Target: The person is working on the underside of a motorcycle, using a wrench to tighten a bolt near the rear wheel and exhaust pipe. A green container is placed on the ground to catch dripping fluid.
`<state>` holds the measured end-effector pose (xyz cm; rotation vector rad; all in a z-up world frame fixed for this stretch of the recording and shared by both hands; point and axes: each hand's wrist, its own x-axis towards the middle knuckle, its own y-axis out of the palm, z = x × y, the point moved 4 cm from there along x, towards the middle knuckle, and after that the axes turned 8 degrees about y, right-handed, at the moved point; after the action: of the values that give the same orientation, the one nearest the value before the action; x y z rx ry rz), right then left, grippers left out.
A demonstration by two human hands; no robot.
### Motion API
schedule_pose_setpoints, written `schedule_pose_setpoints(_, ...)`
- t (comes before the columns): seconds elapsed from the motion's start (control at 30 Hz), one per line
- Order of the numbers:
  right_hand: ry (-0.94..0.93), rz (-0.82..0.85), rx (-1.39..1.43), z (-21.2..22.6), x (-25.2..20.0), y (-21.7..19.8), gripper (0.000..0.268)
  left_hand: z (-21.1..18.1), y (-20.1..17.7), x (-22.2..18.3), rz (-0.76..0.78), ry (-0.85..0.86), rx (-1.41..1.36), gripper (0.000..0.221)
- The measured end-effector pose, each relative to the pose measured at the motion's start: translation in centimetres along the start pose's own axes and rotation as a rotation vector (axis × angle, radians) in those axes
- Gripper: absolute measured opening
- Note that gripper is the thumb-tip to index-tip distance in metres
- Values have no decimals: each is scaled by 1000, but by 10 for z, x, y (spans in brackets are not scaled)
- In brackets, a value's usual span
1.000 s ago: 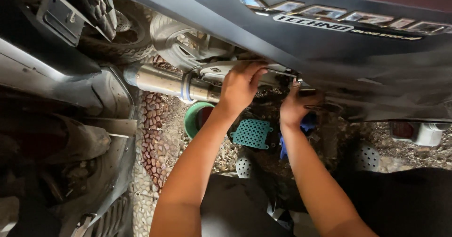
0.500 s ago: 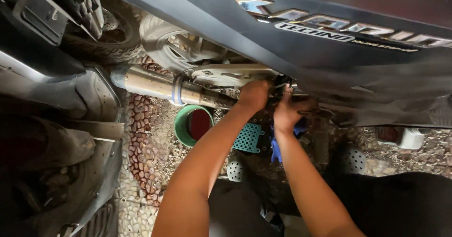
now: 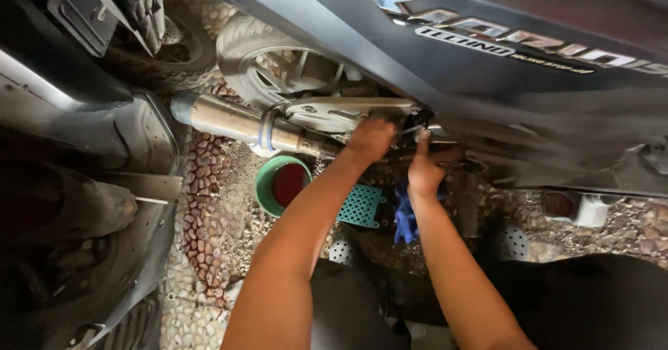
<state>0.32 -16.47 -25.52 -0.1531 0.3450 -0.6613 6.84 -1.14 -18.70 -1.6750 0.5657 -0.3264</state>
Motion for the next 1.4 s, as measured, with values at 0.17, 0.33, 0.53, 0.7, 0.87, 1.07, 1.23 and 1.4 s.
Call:
schedule_pose_setpoints(0.17, 16, 138, 242, 34, -11, -8, 87, -4, -21, -17, -16, 32, -119, 20)
schedule_pose_setpoints(0.33, -76, 55, 239, 41, -18, -8, 84, -4, -23, -21, -18, 14, -133, 21)
schedule_pose_setpoints(0.53, -58, 63, 201, 28, -10, -5, 90, -28, -48, -20, -114, 1, -333, 44)
schedule_pose_setpoints(0.7, -100, 51, 197, 29, -11, -6, 90, -26, -40, -18, -177, 7, -339, 47)
schedule_pose_setpoints(0.87, -204, 38, 63, 28, -18, -8, 94, -27, -39, -22, -214, 23, -263, 51)
schedule_pose_setpoints(1.07, 23, 140, 311, 50, -23, -11, 94, -27, -68, -31, -251, 67, -109, 60)
schedule_pose_setpoints(1.23, -7, 108, 220, 33, -19, -9, 96, -40, -120, -37, -275, 100, 20, 56)
schedule_pose_setpoints(1.4, -69, 93, 284, 38, -21, -11, 87, -63, -153, -34, -220, 222, 258, 32)
